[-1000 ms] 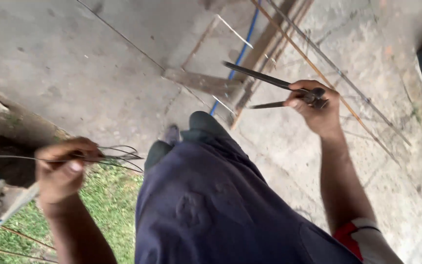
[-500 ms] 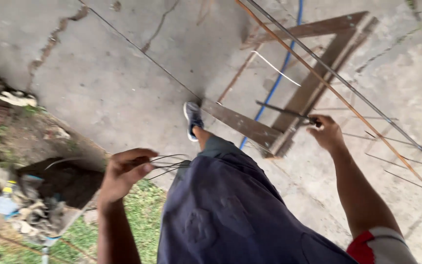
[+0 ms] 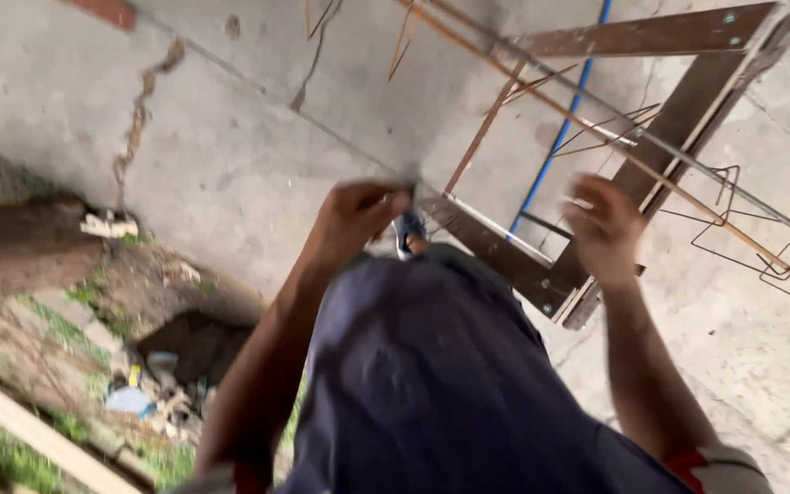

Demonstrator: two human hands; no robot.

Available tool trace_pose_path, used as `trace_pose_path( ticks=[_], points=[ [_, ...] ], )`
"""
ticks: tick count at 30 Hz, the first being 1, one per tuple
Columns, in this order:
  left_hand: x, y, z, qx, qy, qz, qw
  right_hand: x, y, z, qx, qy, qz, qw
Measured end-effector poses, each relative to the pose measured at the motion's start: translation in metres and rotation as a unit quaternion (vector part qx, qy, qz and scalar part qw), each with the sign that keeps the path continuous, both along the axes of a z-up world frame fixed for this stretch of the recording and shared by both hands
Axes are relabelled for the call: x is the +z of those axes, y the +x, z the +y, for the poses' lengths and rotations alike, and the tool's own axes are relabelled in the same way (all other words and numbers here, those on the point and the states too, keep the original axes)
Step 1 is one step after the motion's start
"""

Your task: Securing rebar intersections by wrapping wire and twisting it with pliers on a wooden assembly frame.

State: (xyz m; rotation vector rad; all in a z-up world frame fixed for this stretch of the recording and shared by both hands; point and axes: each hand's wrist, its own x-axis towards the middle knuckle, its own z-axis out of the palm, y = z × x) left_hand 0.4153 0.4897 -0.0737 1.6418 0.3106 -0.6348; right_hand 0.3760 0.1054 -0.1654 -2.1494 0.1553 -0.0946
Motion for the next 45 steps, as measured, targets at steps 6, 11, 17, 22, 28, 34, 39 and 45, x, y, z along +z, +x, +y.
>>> trace_pose_path(
  ticks=[6, 11, 17, 22, 28, 34, 39, 45],
  points=[
    [0.005, 0.068, -0.011, -0.015, -0.15, -0.049, 0.987, 0.081, 0.093, 0.158, 0.138, 0.451, 0.198, 0.859],
    [-0.007, 0.132, 0.004, -0.008, -0.003, -0.403, 0.915, 0.074, 0.124, 0.198, 0.24, 0.443, 0.23, 0.833],
    [-0.016, 0.191, 0.064, -0.066, -0.05, -0.487, 0.869, 0.074, 0.153, 0.273, 0.182, 0.508, 0.166, 0.826],
    [-0.006, 0.239, 0.07, -0.19, -0.175, -0.563, 0.785, 0.096, 0.175, 0.325, 0.112, 0.567, 0.203, 0.79],
    [0.006, 0.268, 0.078, -0.21, -0.26, -0.436, 0.835, 0.113, 0.189, 0.355, -0.152, 0.705, 0.098, 0.686],
    [0.041, 0.25, 0.09, -0.259, -0.373, -0.184, 0.872, 0.126, 0.198, 0.355, -0.353, 0.622, -0.008, 0.699],
    [0.073, 0.241, 0.108, -0.306, -0.319, -0.265, 0.857, 0.115, 0.189, 0.299, -0.51, 0.654, -0.093, 0.552],
    [-0.002, 0.234, 0.133, -0.496, -0.041, -0.611, 0.616, 0.133, 0.125, 0.262, -0.388, 0.687, -0.206, 0.579]
  ],
)
